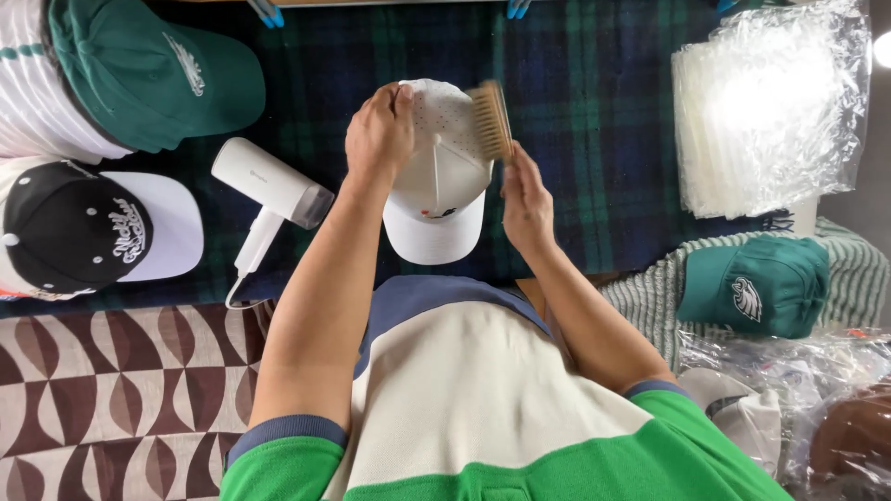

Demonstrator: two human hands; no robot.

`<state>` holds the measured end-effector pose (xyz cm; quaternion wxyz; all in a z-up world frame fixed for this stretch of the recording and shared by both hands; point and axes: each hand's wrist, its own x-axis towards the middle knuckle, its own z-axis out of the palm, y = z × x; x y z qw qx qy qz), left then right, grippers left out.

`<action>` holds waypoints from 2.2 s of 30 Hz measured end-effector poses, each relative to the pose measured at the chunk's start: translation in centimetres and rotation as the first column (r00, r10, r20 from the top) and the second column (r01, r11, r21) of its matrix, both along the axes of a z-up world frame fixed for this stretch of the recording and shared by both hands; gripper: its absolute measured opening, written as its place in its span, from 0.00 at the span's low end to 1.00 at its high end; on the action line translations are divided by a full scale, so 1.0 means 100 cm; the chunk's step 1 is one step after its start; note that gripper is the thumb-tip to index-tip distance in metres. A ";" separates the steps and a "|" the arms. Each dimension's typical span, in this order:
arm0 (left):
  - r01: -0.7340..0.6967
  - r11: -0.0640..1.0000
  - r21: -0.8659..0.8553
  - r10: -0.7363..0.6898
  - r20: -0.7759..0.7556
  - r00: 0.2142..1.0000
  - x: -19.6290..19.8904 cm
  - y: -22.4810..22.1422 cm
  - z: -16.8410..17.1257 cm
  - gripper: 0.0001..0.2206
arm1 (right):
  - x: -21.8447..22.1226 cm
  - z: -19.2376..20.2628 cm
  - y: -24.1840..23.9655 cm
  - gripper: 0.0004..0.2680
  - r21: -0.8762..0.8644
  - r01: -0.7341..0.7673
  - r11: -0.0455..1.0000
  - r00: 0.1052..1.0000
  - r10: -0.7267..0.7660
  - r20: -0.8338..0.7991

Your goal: Cleaning a white baseball cap by brushing it thoroughly with a wooden brush to remove lint or dust.

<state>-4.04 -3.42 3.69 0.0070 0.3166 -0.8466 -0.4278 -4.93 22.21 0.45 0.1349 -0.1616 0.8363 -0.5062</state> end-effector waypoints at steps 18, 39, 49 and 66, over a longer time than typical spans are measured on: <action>-0.054 0.997 -0.059 0.050 -0.061 0.997 0.003 0.005 -0.014 0.23 | -0.115 0.075 -0.068 0.16 0.397 -0.265 0.879 0.853 0.022 0.522; -0.036 0.998 -0.057 0.029 -0.117 0.993 0.002 0.000 -0.026 0.22 | 0.057 -0.001 0.018 0.17 -0.025 0.140 0.990 0.987 -0.138 0.082; -0.058 0.996 0.066 0.058 0.001 0.998 0.004 0.002 -0.011 0.22 | 0.024 -0.033 0.011 0.21 0.192 0.211 0.958 0.813 -0.281 0.510; -0.034 0.993 -0.110 0.005 -0.249 0.969 0.002 -0.004 -0.044 0.20 | 0.048 -0.011 0.025 0.17 0.094 0.041 0.995 0.994 -0.031 -0.107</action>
